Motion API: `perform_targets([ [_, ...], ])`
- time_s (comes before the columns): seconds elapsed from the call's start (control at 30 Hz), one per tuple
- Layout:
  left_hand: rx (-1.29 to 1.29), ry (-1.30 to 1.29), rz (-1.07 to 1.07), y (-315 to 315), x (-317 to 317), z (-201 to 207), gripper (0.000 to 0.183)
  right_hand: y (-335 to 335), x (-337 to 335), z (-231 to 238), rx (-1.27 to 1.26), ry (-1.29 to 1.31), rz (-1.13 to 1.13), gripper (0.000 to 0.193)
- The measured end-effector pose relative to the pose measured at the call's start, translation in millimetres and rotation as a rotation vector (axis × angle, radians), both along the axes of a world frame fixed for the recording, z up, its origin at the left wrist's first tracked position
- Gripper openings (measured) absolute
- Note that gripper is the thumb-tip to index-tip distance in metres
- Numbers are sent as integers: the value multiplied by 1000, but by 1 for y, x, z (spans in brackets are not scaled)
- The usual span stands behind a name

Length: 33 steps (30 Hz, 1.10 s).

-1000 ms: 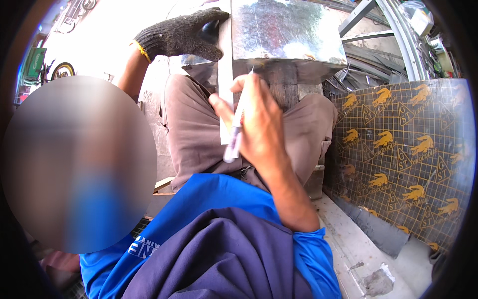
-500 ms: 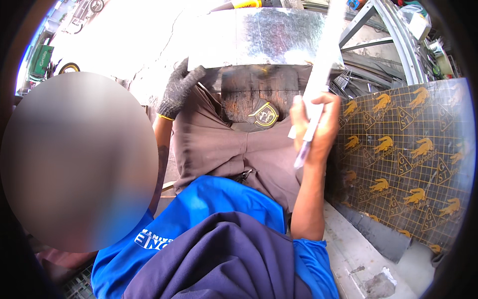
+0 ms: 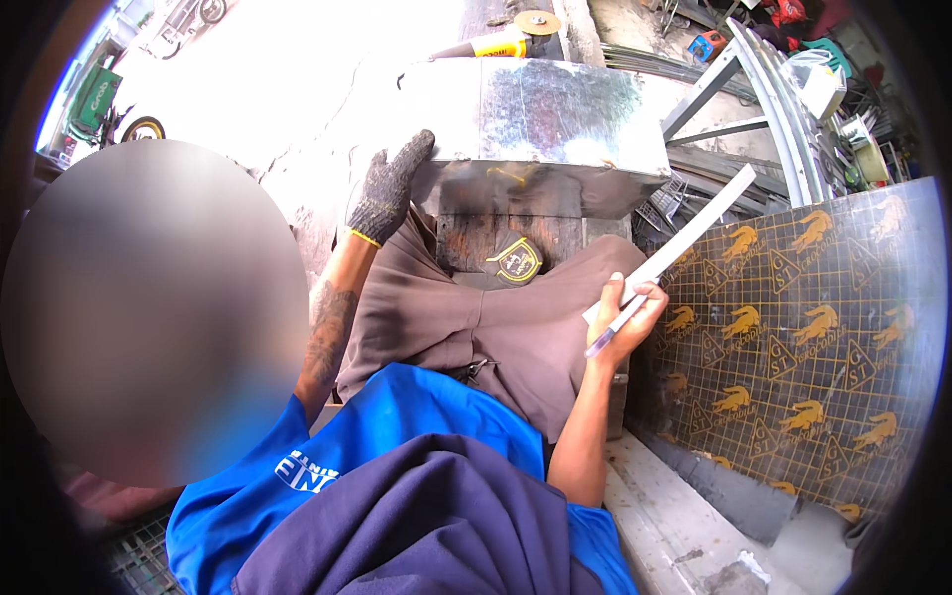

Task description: The recorder uses a measuring tape, marker, and metal square to measure and mark a metal sheet box for fabrication.

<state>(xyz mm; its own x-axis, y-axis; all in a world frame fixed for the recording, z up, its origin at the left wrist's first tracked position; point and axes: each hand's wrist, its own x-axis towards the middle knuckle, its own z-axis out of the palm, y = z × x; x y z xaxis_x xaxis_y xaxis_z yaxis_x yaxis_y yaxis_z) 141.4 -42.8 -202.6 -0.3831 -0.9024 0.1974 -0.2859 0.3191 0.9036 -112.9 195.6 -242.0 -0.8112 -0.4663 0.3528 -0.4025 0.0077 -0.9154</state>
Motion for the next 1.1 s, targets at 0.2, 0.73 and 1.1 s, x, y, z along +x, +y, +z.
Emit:
perform_targets([
  [0.2, 384, 483, 181, 5, -25, 25, 30, 2, 1, -14, -16, 30, -34, 31],
  [0.73, 687, 624, 25, -22, -16, 91, 48, 2, 4, -13, 3, 22, -37, 31],
  [1.1, -371, -570, 98, -122, -20, 68, 39, 1, 9, -7, 15, 19, -6, 31],
])
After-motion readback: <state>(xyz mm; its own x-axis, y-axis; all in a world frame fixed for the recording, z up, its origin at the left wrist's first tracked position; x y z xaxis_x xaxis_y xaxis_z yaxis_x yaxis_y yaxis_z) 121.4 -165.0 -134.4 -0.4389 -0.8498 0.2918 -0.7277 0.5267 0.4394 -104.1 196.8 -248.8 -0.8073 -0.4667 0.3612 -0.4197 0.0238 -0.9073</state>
